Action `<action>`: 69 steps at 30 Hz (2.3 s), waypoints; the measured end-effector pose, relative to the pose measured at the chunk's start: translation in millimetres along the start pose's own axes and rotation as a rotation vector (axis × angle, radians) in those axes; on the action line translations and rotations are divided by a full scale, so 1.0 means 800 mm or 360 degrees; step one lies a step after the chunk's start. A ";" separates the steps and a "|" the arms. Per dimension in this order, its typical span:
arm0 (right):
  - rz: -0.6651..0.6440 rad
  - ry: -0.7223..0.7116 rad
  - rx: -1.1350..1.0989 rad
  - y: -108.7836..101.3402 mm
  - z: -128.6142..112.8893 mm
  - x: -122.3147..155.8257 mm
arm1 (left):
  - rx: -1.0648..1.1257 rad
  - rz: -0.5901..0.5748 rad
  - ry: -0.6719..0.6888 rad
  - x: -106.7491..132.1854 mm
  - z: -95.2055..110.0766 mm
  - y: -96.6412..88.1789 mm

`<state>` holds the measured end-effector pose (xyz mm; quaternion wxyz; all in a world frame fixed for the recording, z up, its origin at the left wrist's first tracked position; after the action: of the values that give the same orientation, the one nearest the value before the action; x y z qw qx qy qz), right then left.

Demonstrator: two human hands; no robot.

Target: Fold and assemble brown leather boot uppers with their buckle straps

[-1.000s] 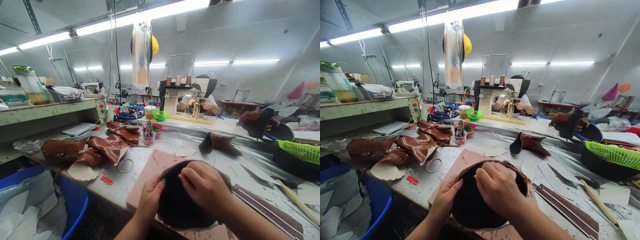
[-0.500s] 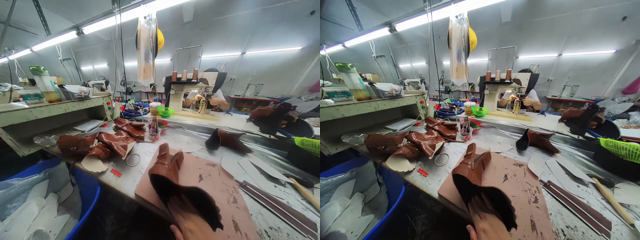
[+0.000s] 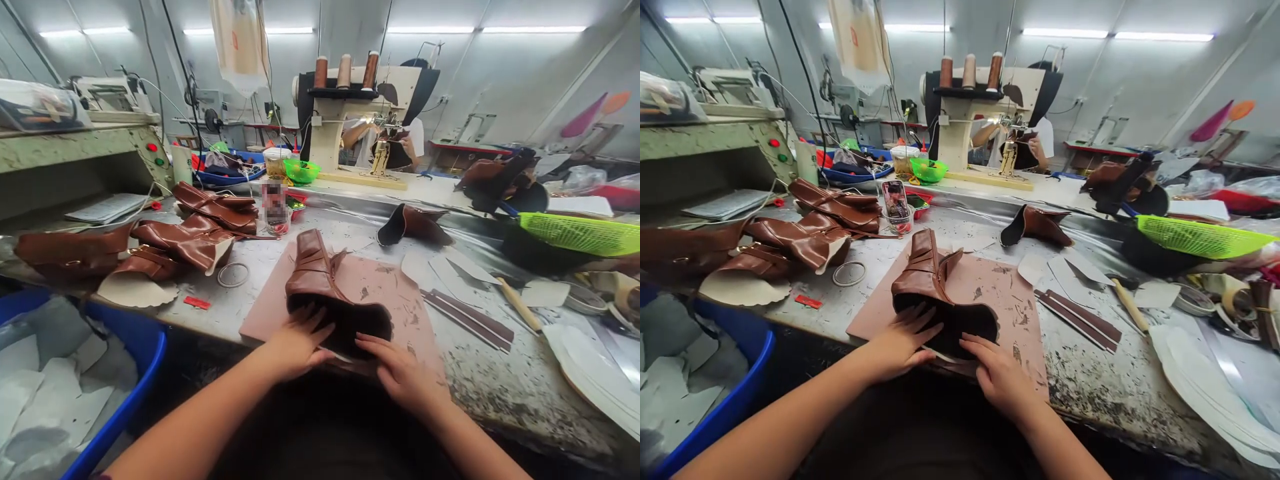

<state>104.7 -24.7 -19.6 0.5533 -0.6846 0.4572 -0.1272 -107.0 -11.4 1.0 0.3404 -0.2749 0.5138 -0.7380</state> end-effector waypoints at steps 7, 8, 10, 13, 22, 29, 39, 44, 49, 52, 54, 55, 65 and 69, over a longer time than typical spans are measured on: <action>0.0142 -0.0094 0.0357 -0.001 -0.024 -0.014 | 0.0384 0.0121 0.0175 -0.018 0.024 0.012; 0.0137 -0.0107 0.0365 0.000 -0.024 -0.018 | 0.0420 0.0121 0.0160 -0.019 0.022 0.011; 0.0127 -0.0106 0.0369 0.003 -0.023 -0.024 | 0.0456 0.0122 0.0134 -0.019 0.018 0.008; 0.0131 -0.0042 0.0385 0.007 -0.024 -0.028 | 0.0470 0.0144 0.0095 -0.019 0.016 0.004; 0.0115 0.0105 0.0382 0.019 -0.032 -0.030 | 0.0471 0.0286 -0.0078 -0.022 0.020 0.013; -0.0102 -0.0183 0.0015 -0.003 -0.017 -0.009 | 0.0378 -0.0052 0.0388 0.011 0.009 0.009; -0.0094 -0.0294 0.0099 -0.020 -0.031 -0.004 | 0.0234 0.0131 0.0235 0.014 0.022 0.010; -0.0270 -0.0383 0.0248 -0.012 -0.013 0.021 | -0.0038 0.0190 0.0313 0.031 0.004 0.019; 0.0013 -0.0028 0.0163 -0.055 0.019 0.017 | -0.0085 0.0302 0.0272 0.026 0.003 0.006; 0.0409 0.0399 0.0003 -0.053 0.028 -0.001 | -0.0126 0.0479 0.0336 0.000 0.030 -0.006; 0.0468 0.0560 -0.0178 -0.034 0.029 -0.012 | -0.0219 0.0755 0.0519 -0.019 0.052 -0.021; 0.0500 0.0588 -0.0245 -0.024 0.028 -0.015 | -0.0281 0.0897 0.0594 -0.028 0.061 -0.030; 0.0835 0.0482 -0.0481 -0.021 0.005 -0.042 | -0.0350 -0.0550 0.0180 -0.135 0.071 -0.134; 0.0948 0.0550 -0.0526 -0.018 0.003 -0.046 | -0.0211 -0.0689 0.0238 -0.150 0.073 -0.138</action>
<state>93.3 5.1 4.5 0.3628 -0.5700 0.7372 0.0011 -13.0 76.3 117.7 0.1163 -0.3449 0.5140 -0.7767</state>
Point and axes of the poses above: each hand's wrist, its own x-axis away from the middle knuckle, its own y-axis out of the palm, z = x × y, the point moved 2 cm from there along -x, towards the middle knuckle, and after that the axes turned 8 degrees about x, right-handed, at the moved point
